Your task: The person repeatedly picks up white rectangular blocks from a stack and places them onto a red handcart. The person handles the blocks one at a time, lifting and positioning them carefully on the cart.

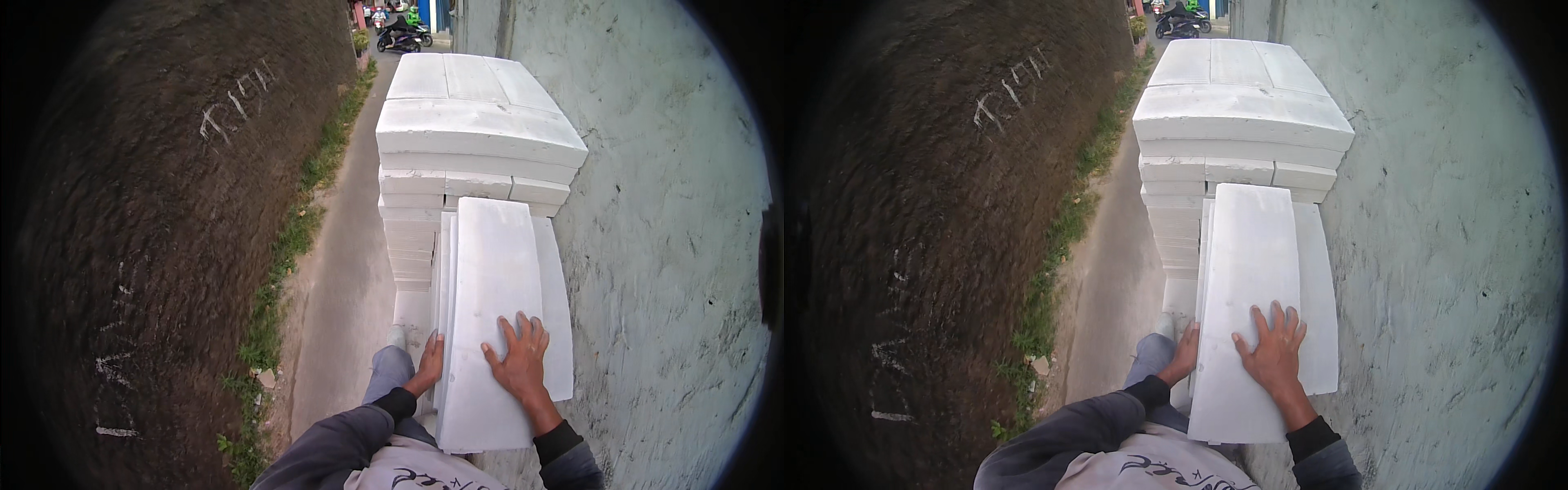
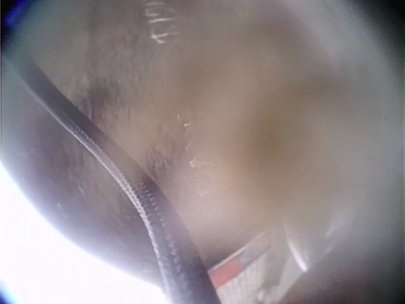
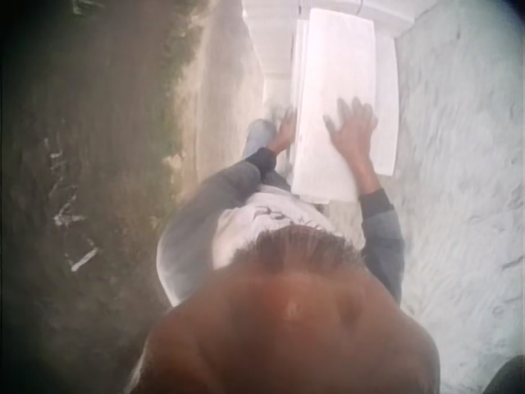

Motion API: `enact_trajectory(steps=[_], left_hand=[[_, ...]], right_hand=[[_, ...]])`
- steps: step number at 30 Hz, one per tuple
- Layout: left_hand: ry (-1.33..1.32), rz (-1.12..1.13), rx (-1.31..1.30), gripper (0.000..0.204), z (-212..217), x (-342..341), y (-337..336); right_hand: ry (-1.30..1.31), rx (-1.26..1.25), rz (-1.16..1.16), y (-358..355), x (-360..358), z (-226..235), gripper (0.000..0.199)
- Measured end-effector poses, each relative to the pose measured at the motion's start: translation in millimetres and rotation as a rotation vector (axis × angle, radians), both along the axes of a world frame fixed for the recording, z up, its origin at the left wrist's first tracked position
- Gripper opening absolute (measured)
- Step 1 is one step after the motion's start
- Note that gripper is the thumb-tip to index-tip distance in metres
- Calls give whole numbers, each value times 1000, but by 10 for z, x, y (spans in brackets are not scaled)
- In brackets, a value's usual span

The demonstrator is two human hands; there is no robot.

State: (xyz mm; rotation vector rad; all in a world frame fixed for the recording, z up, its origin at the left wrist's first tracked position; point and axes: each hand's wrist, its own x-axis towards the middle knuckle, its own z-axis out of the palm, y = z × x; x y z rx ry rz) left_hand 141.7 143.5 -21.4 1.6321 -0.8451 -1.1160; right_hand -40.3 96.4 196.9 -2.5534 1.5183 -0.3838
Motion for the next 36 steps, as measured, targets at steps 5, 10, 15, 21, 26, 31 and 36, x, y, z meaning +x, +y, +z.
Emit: enact_trajectory(steps=[5,10,15,21,26,31,36], left_hand=[[30,-14,-51,73,-145,29,-7],[34,-5,-75,72,-176,23,-27],[74,-44,-93,70,-193,26,-16],[47,-48,-69,67,-203,42,5],[-27,-22,-92,63,-339,134,28],[89,-25,-72,61,-248,47,3],[128,18,-114,62,-427,74,-17]], right_hand=[[-2,7,7,2,19,26,64],[0,21,-12,-2,16,45,64],[-42,57,-24,3,-3,59,63],[-42,29,-36,13,8,51,61],[-31,10,-28,18,50,23,61],[-11,-5,-44,11,-7,-14,62],[4,16,-46,9,61,23,63]])
